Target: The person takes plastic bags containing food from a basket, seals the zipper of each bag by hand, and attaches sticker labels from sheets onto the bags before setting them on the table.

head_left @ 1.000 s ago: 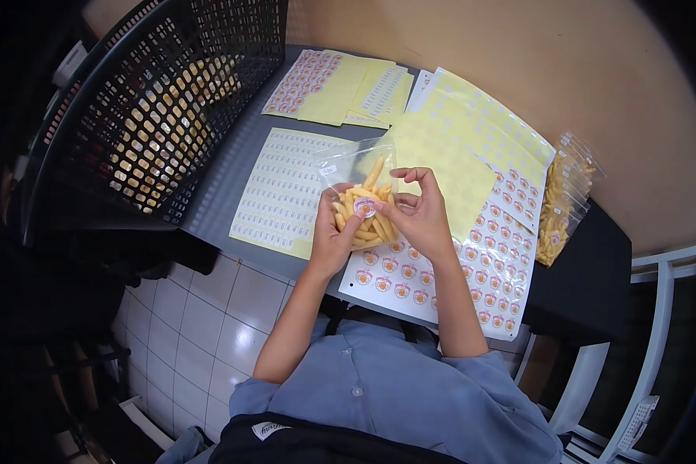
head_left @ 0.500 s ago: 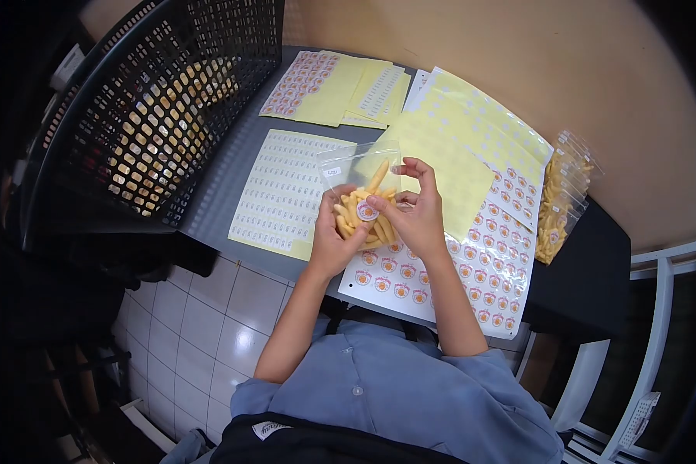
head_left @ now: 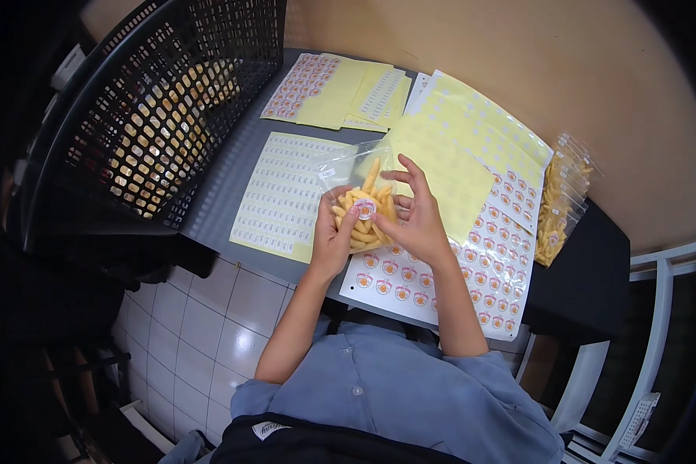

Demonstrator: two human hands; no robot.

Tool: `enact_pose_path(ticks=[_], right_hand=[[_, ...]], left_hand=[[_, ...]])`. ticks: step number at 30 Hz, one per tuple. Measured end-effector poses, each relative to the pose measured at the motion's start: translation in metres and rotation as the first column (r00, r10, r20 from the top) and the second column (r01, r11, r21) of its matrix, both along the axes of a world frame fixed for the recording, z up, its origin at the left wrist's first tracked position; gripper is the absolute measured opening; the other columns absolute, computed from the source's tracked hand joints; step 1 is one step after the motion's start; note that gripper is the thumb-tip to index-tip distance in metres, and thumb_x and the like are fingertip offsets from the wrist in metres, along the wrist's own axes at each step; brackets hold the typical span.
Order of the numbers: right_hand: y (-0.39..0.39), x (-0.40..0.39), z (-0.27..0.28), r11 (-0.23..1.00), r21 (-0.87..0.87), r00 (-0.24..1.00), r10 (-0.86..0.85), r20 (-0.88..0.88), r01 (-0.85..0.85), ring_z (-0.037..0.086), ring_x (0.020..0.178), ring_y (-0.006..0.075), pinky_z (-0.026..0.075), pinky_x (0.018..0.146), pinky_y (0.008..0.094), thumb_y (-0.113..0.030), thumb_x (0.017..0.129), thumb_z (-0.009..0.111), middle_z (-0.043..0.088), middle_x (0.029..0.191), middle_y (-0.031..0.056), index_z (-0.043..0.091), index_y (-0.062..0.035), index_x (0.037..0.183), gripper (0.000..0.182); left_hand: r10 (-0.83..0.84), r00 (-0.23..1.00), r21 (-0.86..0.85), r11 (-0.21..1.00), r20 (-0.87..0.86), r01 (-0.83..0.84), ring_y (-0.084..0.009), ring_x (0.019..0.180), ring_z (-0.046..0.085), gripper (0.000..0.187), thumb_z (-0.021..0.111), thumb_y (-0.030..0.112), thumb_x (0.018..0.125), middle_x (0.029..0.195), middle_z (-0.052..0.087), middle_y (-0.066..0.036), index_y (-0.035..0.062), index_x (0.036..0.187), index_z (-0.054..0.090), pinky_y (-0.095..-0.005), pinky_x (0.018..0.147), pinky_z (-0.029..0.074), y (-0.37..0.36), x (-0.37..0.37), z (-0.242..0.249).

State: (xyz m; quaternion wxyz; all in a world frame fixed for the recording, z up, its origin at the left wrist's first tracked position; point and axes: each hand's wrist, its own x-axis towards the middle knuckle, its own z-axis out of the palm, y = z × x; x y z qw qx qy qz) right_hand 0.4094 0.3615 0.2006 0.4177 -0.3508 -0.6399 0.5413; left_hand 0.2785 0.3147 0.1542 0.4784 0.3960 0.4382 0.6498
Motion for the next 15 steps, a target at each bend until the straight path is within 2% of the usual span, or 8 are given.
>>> enact_pose_path(ticks=[2, 4, 5, 7, 10, 12, 13, 15], right_hand=[[0.000, 0.001, 0.001, 1.000, -0.013, 1.000, 0.005, 0.001, -0.005, 0.055, 0.090, 0.0246, 0.049, 0.073, 0.0295, -0.003, 0.064, 0.065, 0.041, 0.113, 0.0161, 0.019, -0.0044, 0.126, 0.077], [0.002, 0.003, -0.001, 1.000, -0.025, 1.000, 0.011, 0.002, -0.011, 0.055, 0.089, 0.0241, 0.048, 0.073, 0.0294, -0.004, 0.064, 0.066, 0.041, 0.112, 0.0156, 0.019, -0.0045, 0.126, 0.078], [0.005, 0.005, -0.004, 1.000, 0.003, 1.000, 0.024, -0.004, -0.024, 0.055, 0.088, 0.0228, 0.048, 0.072, 0.0291, -0.005, 0.063, 0.067, 0.042, 0.112, 0.0150, 0.020, -0.0045, 0.126, 0.079], [0.008, 0.008, -0.007, 0.999, 0.033, 0.999, 0.036, -0.007, -0.036, 0.055, 0.087, 0.0215, 0.047, 0.072, 0.0289, -0.006, 0.062, 0.069, 0.042, 0.112, 0.0144, 0.020, -0.0045, 0.126, 0.080], [0.009, 0.009, -0.006, 0.998, 0.014, 0.993, 0.068, -0.098, -0.067, 0.054, 0.085, 0.0192, 0.046, 0.069, 0.0285, -0.012, 0.062, 0.072, 0.044, 0.111, 0.0133, 0.025, -0.0039, 0.125, 0.080], [0.004, 0.009, 0.000, 0.992, 0.049, 0.988, 0.112, 0.107, -0.117, 0.055, 0.080, 0.0175, 0.046, 0.067, 0.0282, -0.018, 0.062, 0.073, 0.050, 0.103, 0.0129, 0.037, -0.0008, 0.117, 0.068], [0.002, 0.009, 0.003, 0.993, 0.052, 0.989, 0.104, 0.109, -0.110, 0.055, 0.080, 0.0175, 0.046, 0.067, 0.0282, -0.018, 0.062, 0.073, 0.050, 0.103, 0.0129, 0.037, -0.0008, 0.117, 0.068], [-0.001, 0.008, 0.011, 0.995, -0.012, 0.955, 0.101, 0.277, -0.101, 0.056, 0.074, 0.0171, 0.046, 0.066, 0.0270, -0.021, 0.063, 0.072, 0.055, 0.090, 0.0135, 0.049, 0.0029, 0.103, 0.052]], left_hand=[[-0.015, 1.000, -0.004, 1.000, 0.015, 0.015, -0.0118, 0.091, 0.047, 0.031, 0.045, 0.007, 0.083, 0.103, 0.044, -0.009, 0.0007, 0.111, 0.035, -0.0218, 0.076, 0.041, 0.000, 0.000, 0.001], [0.002, 0.996, 0.024, 1.000, -0.087, 0.000, -0.0117, 0.092, 0.047, 0.031, 0.046, 0.007, 0.083, 0.102, 0.044, -0.009, 0.0005, 0.112, 0.034, -0.0218, 0.076, 0.041, 0.000, 0.000, 0.000], [0.001, 0.996, 0.025, 1.000, -0.088, 0.001, -0.0117, 0.092, 0.047, 0.031, 0.046, 0.007, 0.083, 0.102, 0.044, -0.009, 0.0005, 0.112, 0.034, -0.0218, 0.076, 0.041, 0.000, 0.000, 0.001], [0.004, 1.000, 0.037, 0.999, 0.030, -0.005, -0.0120, 0.091, 0.047, 0.033, 0.046, 0.007, 0.083, 0.102, 0.044, -0.009, 0.0005, 0.112, 0.033, -0.0222, 0.077, 0.041, -0.002, 0.002, 0.004], [0.008, 1.000, 0.081, 0.997, -0.005, -0.008, -0.0125, 0.092, 0.047, 0.033, 0.047, 0.008, 0.083, 0.102, 0.044, -0.009, 0.0007, 0.113, 0.033, -0.0228, 0.078, 0.041, -0.005, 0.002, 0.005], [0.023, 1.000, 0.114, 0.993, -0.021, -0.021, -0.0127, 0.092, 0.046, 0.034, 0.047, 0.009, 0.084, 0.102, 0.044, -0.009, 0.0007, 0.113, 0.033, -0.0236, 0.080, 0.040, -0.006, 0.001, 0.003], [0.039, 0.999, 0.149, 0.988, -0.038, -0.033, -0.0128, 0.093, 0.046, 0.035, 0.047, 0.010, 0.084, 0.102, 0.044, -0.009, 0.0007, 0.114, 0.032, -0.0244, 0.081, 0.039, -0.006, 0.001, 0.002], [0.065, 0.994, 0.183, 0.982, -0.086, -0.048, -0.0140, 0.095, 0.045, 0.037, 0.046, 0.011, 0.084, 0.106, 0.043, -0.011, 0.0007, 0.116, 0.030, -0.0256, 0.083, 0.039, -0.007, 0.001, 0.004]])
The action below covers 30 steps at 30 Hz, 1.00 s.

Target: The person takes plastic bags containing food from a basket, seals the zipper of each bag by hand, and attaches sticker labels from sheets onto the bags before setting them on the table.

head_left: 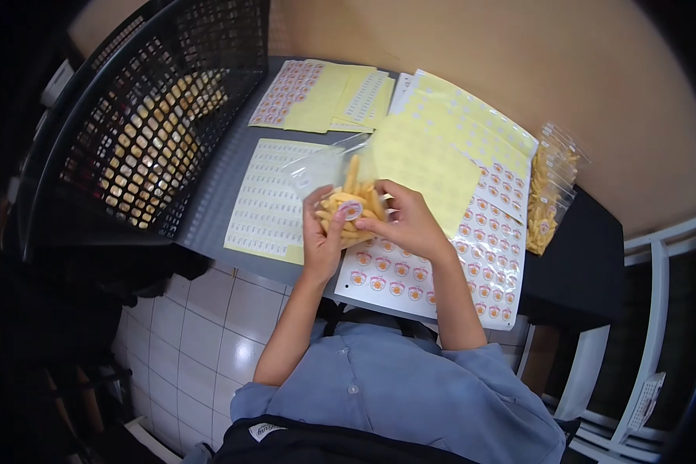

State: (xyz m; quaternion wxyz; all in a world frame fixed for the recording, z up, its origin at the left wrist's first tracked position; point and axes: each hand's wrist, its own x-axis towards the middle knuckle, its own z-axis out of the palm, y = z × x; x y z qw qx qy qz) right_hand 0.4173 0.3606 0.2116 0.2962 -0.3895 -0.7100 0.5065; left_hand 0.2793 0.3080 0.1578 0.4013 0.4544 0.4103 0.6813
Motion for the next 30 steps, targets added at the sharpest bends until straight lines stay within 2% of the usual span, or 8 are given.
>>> enact_pose_path(ticks=[6, 9, 16, 18, 20, 23, 26, 30], right_hand=[[-0.016, 0.028, 0.026, 0.923, 0.354, 0.984, -0.173, 0.033, 0.150, 0.056, 0.070, 0.0183, 0.045, 0.062, 0.0273, -0.013, 0.062, 0.069, 0.057, 0.078, 0.0106, 0.053, 0.0032, 0.092, 0.038], [-0.022, 0.071, 0.027, 0.812, 0.341, 0.881, -0.438, -0.180, 0.474, 0.055, 0.073, 0.0131, 0.044, 0.064, 0.0246, -0.007, 0.061, 0.070, 0.057, 0.081, 0.0087, 0.054, 0.0016, 0.090, 0.034], [-0.012, 0.250, 0.016, 0.226, 0.233, 0.325, -0.667, -0.671, 0.946, 0.052, 0.091, 0.0134, 0.043, 0.080, 0.0257, 0.002, 0.075, 0.057, 0.054, 0.098, 0.0068, 0.050, 0.0002, 0.099, 0.025], [0.000, 0.317, 0.009, 0.059, 0.063, 0.087, -0.666, -0.741, 0.996, 0.054, 0.073, 0.0063, 0.042, 0.060, 0.0164, -0.008, 0.075, 0.061, 0.057, 0.087, 0.0018, 0.052, -0.0047, 0.092, 0.020], [0.021, 0.372, -0.009, -0.011, 0.043, 0.021, -0.744, -0.667, 0.999, 0.050, 0.060, 0.0021, 0.036, 0.046, 0.0139, -0.013, 0.073, 0.064, 0.057, 0.080, -0.0012, 0.053, -0.0078, 0.090, 0.021], [0.058, 0.433, -0.056, 0.120, 0.036, 0.123, -0.893, -0.433, 0.992, 0.047, 0.049, 0.0022, 0.033, 0.038, 0.0142, -0.013, 0.071, 0.065, 0.056, 0.074, -0.0016, 0.054, -0.0075, 0.092, 0.024], [0.089, 0.452, -0.081, 0.310, -0.148, 0.271, -0.933, -0.237, 0.939, 0.050, 0.052, 0.0056, 0.036, 0.040, 0.0154, -0.014, 0.071, 0.065, 0.057, 0.076, -0.0007, 0.055, -0.0064, 0.093, 0.025], [0.125, 0.458, -0.089, 0.257, -0.147, 0.260, -0.966, -0.003, 0.955, 0.053, 0.060, 0.0068, 0.041, 0.045, 0.0168, -0.015, 0.070, 0.065, 0.058, 0.079, 0.0001, 0.055, -0.0076, 0.093, 0.026]], left_hand=[[-0.025, 0.998, 0.155, 0.988, 0.063, 0.015, -0.0205, 0.106, 0.041, 0.053, 0.037, 0.034, 0.086, 0.122, 0.035, -0.016, 0.0038, 0.126, 0.019, -0.0319, 0.085, 0.038, 0.004, 0.003, -0.001], [-0.009, 0.999, 0.110, 0.994, -0.045, 0.014, -0.0195, 0.100, 0.044, 0.050, 0.035, 0.035, 0.086, 0.118, 0.038, -0.015, 0.0045, 0.124, 0.022, -0.0278, 0.078, 0.041, 0.002, -0.001, -0.002], [-0.014, 0.994, 0.056, 0.998, -0.106, 0.020, -0.0161, 0.089, 0.047, 0.043, 0.034, 0.028, 0.087, 0.111, 0.041, -0.013, 0.0032, 0.121, 0.026, -0.0257, 0.072, 0.040, 0.003, 0.001, -0.005], [0.019, 0.992, 0.081, 0.997, -0.125, -0.009, -0.0146, 0.085, 0.049, 0.041, 0.033, 0.025, 0.087, 0.110, 0.042, -0.013, 0.0026, 0.120, 0.027, -0.0254, 0.070, 0.040, 0.002, 0.003, -0.003], [0.048, 0.993, 0.069, 0.997, -0.112, -0.040, -0.0140, 0.081, 0.050, 0.038, 0.033, 0.021, 0.087, 0.108, 0.044, -0.014, 0.0013, 0.119, 0.028, -0.0246, 0.069, 0.039, 0.003, 0.003, -0.005], [0.057, 0.992, 0.064, 0.997, -0.112, -0.050, -0.0130, 0.079, 0.050, 0.036, 0.033, 0.021, 0.088, 0.104, 0.045, -0.013, 0.0011, 0.118, 0.029, -0.0244, 0.068, 0.039, 0.005, 0.002, -0.008], [0.060, 0.990, 0.044, 0.998, -0.125, -0.055, -0.0121, 0.076, 0.050, 0.034, 0.032, 0.019, 0.088, 0.100, 0.046, -0.012, 0.0009, 0.117, 0.030, -0.0238, 0.068, 0.039, 0.007, 0.003, -0.007], [0.062, 0.980, 0.020, 0.998, -0.187, -0.059, -0.0116, 0.075, 0.049, 0.032, 0.032, 0.018, 0.088, 0.096, 0.047, -0.010, 0.0011, 0.115, 0.032, -0.0236, 0.068, 0.039, 0.007, 0.006, -0.005]])
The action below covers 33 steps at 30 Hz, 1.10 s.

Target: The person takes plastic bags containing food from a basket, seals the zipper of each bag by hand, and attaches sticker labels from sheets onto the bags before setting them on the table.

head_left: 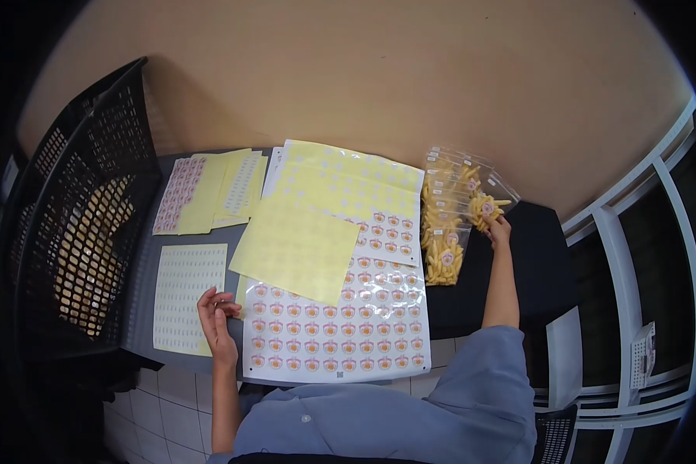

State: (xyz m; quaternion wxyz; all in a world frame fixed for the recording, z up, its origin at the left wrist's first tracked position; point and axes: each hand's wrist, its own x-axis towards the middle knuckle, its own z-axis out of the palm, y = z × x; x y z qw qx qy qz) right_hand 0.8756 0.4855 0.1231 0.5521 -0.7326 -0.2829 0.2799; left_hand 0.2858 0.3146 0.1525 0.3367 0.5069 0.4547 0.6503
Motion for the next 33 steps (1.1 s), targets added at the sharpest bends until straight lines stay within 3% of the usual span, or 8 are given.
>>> enact_pose_path(ticks=[3, 8, 13, 20, 22, 28, 31, 33], right_hand=[[0.020, -0.001, -0.003, 0.984, -0.087, 0.985, 0.163, 0.050, -0.158, 0.055, 0.066, 0.0082, 0.044, 0.051, 0.0177, -0.011, 0.069, 0.064, 0.058, 0.083, 0.0010, 0.054, -0.0065, 0.096, 0.029], [0.048, 0.006, -0.022, 0.977, -0.058, 0.972, 0.209, 0.107, -0.204, 0.057, 0.073, 0.0126, 0.045, 0.057, 0.0226, -0.007, 0.067, 0.063, 0.058, 0.088, 0.0063, 0.052, 0.0001, 0.100, 0.036], [0.070, 0.011, -0.032, 0.986, -0.166, 0.838, 0.109, 0.534, -0.022, 0.056, 0.084, 0.0164, 0.045, 0.070, 0.0272, -0.004, 0.067, 0.059, 0.058, 0.093, 0.0077, 0.050, -0.0026, 0.103, 0.037], [0.071, -0.002, -0.034, 0.989, -0.134, 0.837, 0.027, 0.546, 0.055, 0.056, 0.088, 0.0185, 0.042, 0.076, 0.0284, -0.007, 0.065, 0.060, 0.058, 0.097, 0.0106, 0.049, -0.0030, 0.105, 0.042], [0.067, -0.004, -0.031, 0.982, -0.187, 0.865, 0.073, 0.497, 0.025, 0.054, 0.094, 0.0262, 0.041, 0.081, 0.0318, -0.010, 0.063, 0.060, 0.056, 0.100, 0.0143, 0.048, -0.0023, 0.107, 0.046], [0.061, 0.004, -0.043, 0.946, -0.281, 0.815, 0.033, 0.579, 0.161, 0.053, 0.095, 0.0243, 0.040, 0.083, 0.0314, -0.013, 0.063, 0.059, 0.056, 0.101, 0.0149, 0.047, -0.0027, 0.110, 0.049], [0.048, 0.011, -0.026, 0.915, -0.325, 0.739, 0.046, 0.672, 0.239, 0.052, 0.098, 0.0270, 0.040, 0.085, 0.0332, -0.016, 0.061, 0.059, 0.055, 0.103, 0.0168, 0.045, -0.0013, 0.112, 0.055], [0.040, 0.017, -0.008, 0.942, -0.190, 0.661, -0.042, 0.749, 0.276, 0.052, 0.097, 0.0288, 0.040, 0.084, 0.0346, -0.017, 0.060, 0.060, 0.054, 0.102, 0.0180, 0.048, 0.0004, 0.108, 0.052]], left_hand=[[0.011, 1.000, -0.031, 0.999, 0.008, -0.011, -0.0114, 0.074, 0.049, 0.032, 0.033, 0.018, 0.087, 0.094, 0.047, -0.010, 0.0011, 0.114, 0.032, -0.0237, 0.068, 0.039, 0.001, -0.001, 0.000], [0.018, 1.000, -0.050, 0.999, -0.020, -0.019, -0.0117, 0.074, 0.048, 0.032, 0.034, 0.018, 0.087, 0.091, 0.048, -0.009, 0.0008, 0.114, 0.033, -0.0238, 0.068, 0.039, 0.001, 0.001, 0.001], [0.027, 0.999, -0.058, 0.998, -0.017, -0.028, -0.0118, 0.074, 0.048, 0.032, 0.034, 0.018, 0.087, 0.089, 0.049, -0.009, 0.0003, 0.113, 0.033, -0.0240, 0.068, 0.039, 0.001, 0.002, -0.001], [0.032, 0.999, -0.070, 0.997, -0.008, -0.033, -0.0116, 0.073, 0.048, 0.031, 0.035, 0.018, 0.087, 0.088, 0.049, -0.009, 0.0001, 0.112, 0.033, -0.0242, 0.068, 0.040, 0.002, 0.003, 0.001], [0.028, 1.000, -0.070, 0.997, -0.007, -0.029, -0.0116, 0.073, 0.048, 0.031, 0.035, 0.018, 0.087, 0.087, 0.049, -0.009, 0.0001, 0.112, 0.034, -0.0243, 0.068, 0.040, 0.002, 0.002, 0.002], [0.027, 1.000, -0.049, 0.998, -0.011, -0.027, -0.0125, 0.073, 0.048, 0.031, 0.036, 0.018, 0.086, 0.085, 0.049, -0.009, -0.0010, 0.111, 0.033, -0.0250, 0.068, 0.040, 0.000, 0.003, 0.002], [0.069, 0.993, 0.115, 0.992, -0.094, -0.058, -0.0159, 0.067, 0.048, 0.032, 0.042, 0.018, 0.082, 0.081, 0.048, -0.012, -0.0018, 0.105, 0.034, -0.0267, 0.064, 0.040, -0.010, 0.003, 0.000], [0.075, 0.978, 0.285, 0.958, -0.193, -0.017, -0.0180, 0.064, 0.049, 0.027, 0.046, 0.014, 0.078, 0.075, 0.050, -0.013, -0.0003, 0.098, 0.036, -0.0282, 0.062, 0.040, -0.015, 0.000, -0.006]])
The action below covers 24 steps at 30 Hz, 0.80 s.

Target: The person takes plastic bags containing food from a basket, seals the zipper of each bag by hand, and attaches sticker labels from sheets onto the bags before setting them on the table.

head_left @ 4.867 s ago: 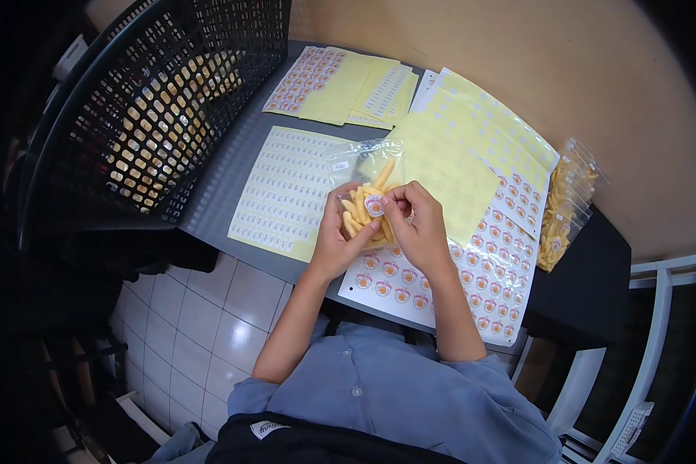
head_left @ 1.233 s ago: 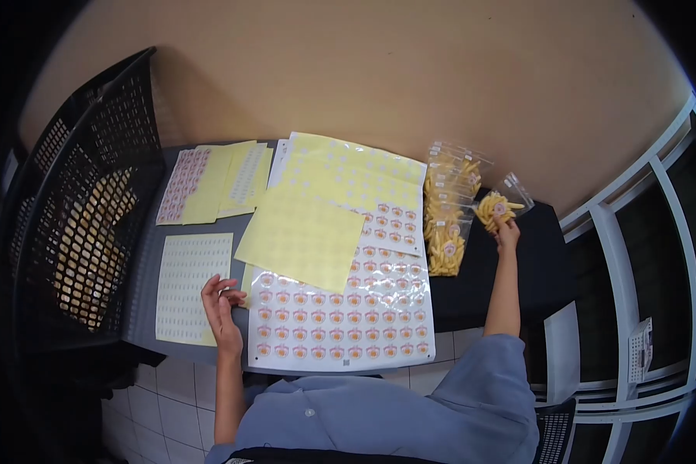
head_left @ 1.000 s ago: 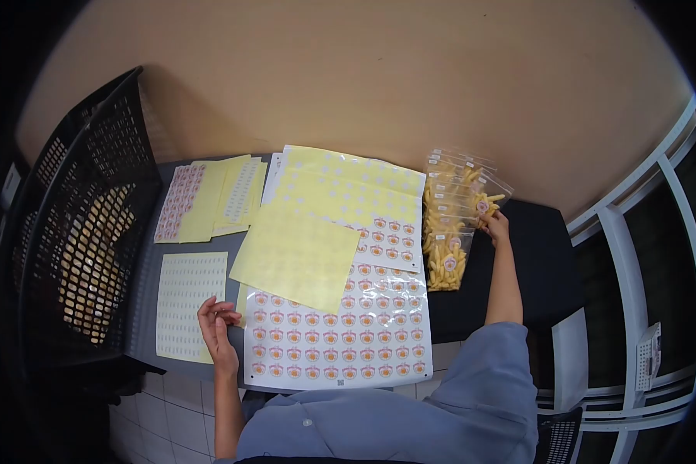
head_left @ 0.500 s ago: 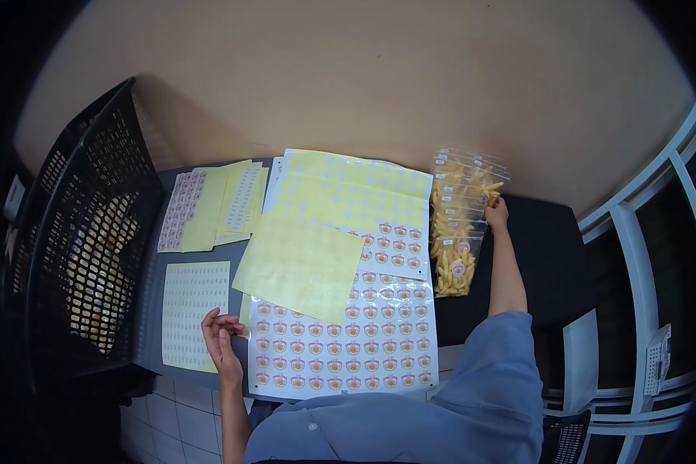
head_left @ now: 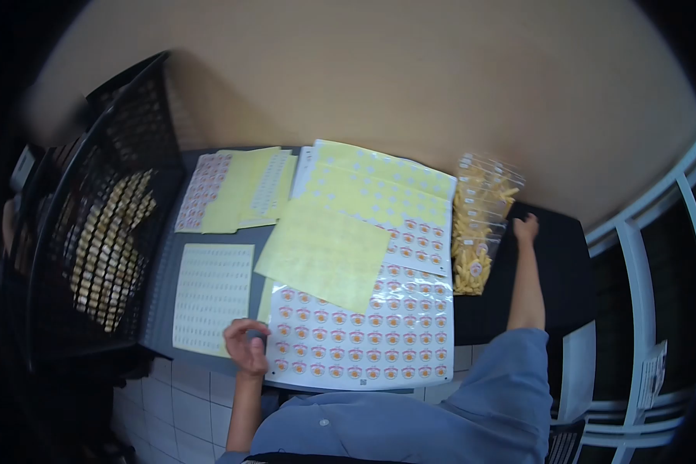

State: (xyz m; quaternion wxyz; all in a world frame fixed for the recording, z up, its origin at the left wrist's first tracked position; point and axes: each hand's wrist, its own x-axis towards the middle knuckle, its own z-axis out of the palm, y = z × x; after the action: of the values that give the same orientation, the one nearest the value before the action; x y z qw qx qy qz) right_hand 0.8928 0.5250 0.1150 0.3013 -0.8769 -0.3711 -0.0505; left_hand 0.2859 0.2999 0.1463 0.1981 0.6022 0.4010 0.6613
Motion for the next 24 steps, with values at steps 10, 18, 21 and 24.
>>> enact_pose_path(ticks=[10, 18, 21, 24], right_hand=[[-0.006, -0.186, 0.212, 0.607, 0.649, 0.888, 0.339, 0.310, -0.458, 0.052, 0.064, 0.0117, 0.042, 0.060, 0.0247, -0.021, 0.079, 0.056, 0.056, 0.073, 0.0060, 0.059, -0.0013, 0.081, 0.020], [-0.036, -0.525, 0.338, -0.103, 0.409, 0.278, 0.584, 0.763, -0.907, 0.050, 0.065, 0.0109, 0.039, 0.063, 0.0213, -0.012, 0.070, 0.066, 0.054, 0.067, 0.0032, 0.060, -0.0015, 0.069, 0.013], [-0.065, -0.638, 0.371, -0.387, 0.224, -0.082, 0.634, 0.769, -0.894, 0.053, 0.069, 0.0138, 0.041, 0.064, 0.0247, -0.012, 0.071, 0.064, 0.056, 0.074, 0.0042, 0.061, -0.0008, 0.073, 0.012], [-0.100, -0.743, 0.395, -0.528, -0.059, -0.461, 0.676, 0.575, -0.847, 0.054, 0.073, 0.0140, 0.044, 0.066, 0.0240, -0.016, 0.076, 0.057, 0.056, 0.081, 0.0074, 0.053, 0.0019, 0.092, 0.024]], left_hand=[[0.187, 0.962, 0.188, 0.971, -0.200, -0.150, -0.0211, 0.066, 0.053, 0.023, 0.045, 0.022, 0.084, 0.081, 0.053, -0.014, 0.0048, 0.069, 0.039, -0.0297, 0.058, 0.042, -0.038, -0.053, 0.032], [0.630, 0.742, 0.142, 0.776, -0.231, -0.615, -0.0193, 0.063, 0.047, 0.033, 0.029, 0.024, 0.089, 0.074, 0.050, -0.012, 0.0043, 0.063, 0.034, -0.0292, 0.058, 0.039, -0.130, -0.180, 0.027], [0.809, 0.546, 0.041, 0.566, -0.217, -0.823, -0.0173, 0.065, 0.045, 0.029, 0.028, 0.021, 0.089, 0.078, 0.045, -0.012, 0.0030, 0.067, 0.036, -0.0276, 0.059, 0.040, -0.172, -0.218, 0.013], [0.871, 0.469, 0.005, 0.475, -0.145, -0.880, -0.0158, 0.072, 0.043, 0.021, 0.029, 0.015, 0.088, 0.083, 0.041, -0.011, 0.0015, 0.076, 0.038, -0.0259, 0.060, 0.040, -0.212, -0.251, 0.003]])
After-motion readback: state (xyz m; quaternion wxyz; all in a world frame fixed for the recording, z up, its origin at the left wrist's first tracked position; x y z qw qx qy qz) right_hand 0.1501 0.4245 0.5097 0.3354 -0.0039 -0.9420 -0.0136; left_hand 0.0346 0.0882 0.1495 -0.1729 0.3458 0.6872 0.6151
